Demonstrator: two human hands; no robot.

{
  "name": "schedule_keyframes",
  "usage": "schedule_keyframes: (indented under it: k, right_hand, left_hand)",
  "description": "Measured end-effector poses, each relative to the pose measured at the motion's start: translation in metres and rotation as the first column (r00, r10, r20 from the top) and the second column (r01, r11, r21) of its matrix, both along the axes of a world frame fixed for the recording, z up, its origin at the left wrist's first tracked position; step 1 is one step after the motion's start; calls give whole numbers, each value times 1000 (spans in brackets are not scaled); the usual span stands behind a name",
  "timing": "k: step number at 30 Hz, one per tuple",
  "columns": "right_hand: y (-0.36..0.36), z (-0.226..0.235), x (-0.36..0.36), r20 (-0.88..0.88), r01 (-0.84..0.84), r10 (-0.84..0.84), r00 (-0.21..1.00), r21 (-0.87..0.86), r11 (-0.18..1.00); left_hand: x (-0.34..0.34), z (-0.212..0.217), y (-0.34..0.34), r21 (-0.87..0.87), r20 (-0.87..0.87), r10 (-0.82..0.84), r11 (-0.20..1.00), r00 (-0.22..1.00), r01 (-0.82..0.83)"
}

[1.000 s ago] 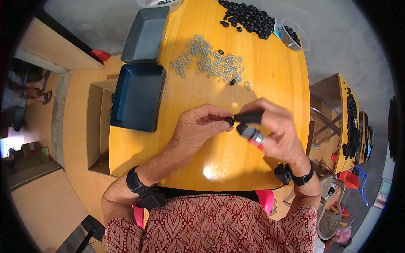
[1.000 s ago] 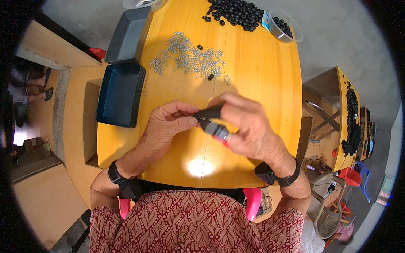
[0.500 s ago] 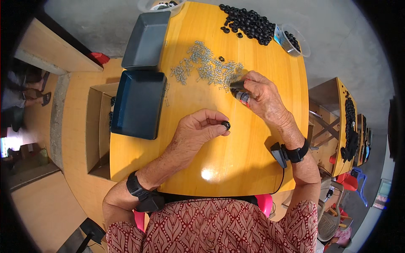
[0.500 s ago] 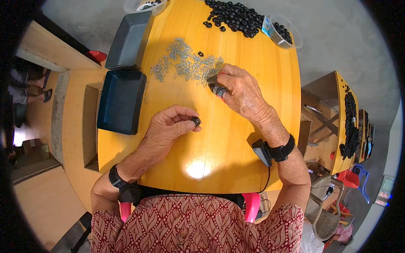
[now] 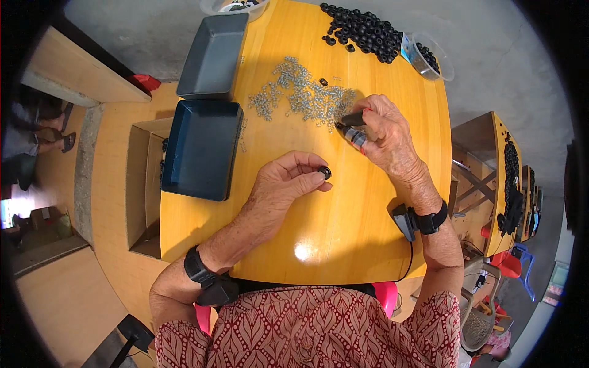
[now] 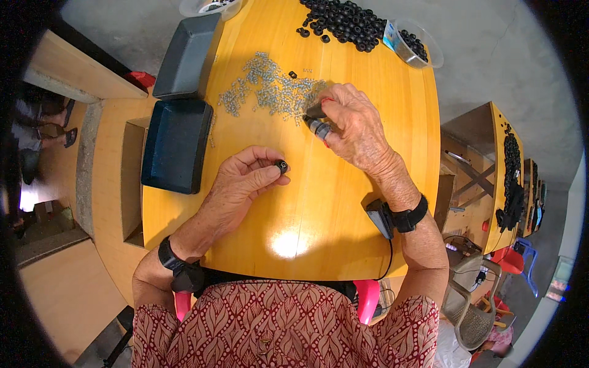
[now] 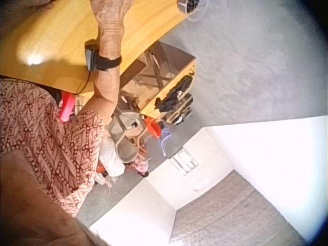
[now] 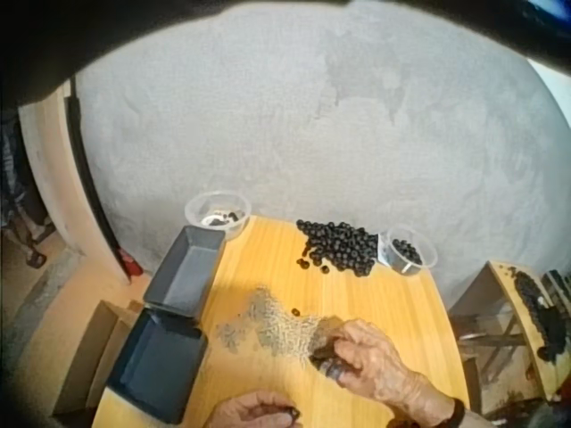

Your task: The person assembles small plastic and rubber components by hand at a table, taking black plastic rings and silver components from storage containers and small trays.

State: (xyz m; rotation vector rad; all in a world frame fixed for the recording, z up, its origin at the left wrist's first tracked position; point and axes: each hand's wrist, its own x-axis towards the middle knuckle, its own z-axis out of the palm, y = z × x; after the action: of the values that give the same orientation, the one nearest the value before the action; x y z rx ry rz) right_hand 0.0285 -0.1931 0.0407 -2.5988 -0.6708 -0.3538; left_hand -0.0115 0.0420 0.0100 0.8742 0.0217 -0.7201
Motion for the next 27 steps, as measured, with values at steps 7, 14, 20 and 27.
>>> schedule_keyframes:
  k: [7,14,20,27]
  right_hand:
    - [2,-4,1,-13,-20,19,1000,-77,997]
    - [11,3,-3,40,16,-11,999,-115,993]
    - [32,25,-35,153,-59,50,987,56,997]
    - [43,27,-53,221,-126,119,968,19,992]
  left_hand:
    - [1,-1,0,-2,-2,-27,1000,1000,27]
    - [1,2,1,32,-2,-9,999,1000,9]
    - [3,5,-3,-14,-11,102,995,995,-102]
    - [-1,7,-6,-37,31,151,988,988,-150]
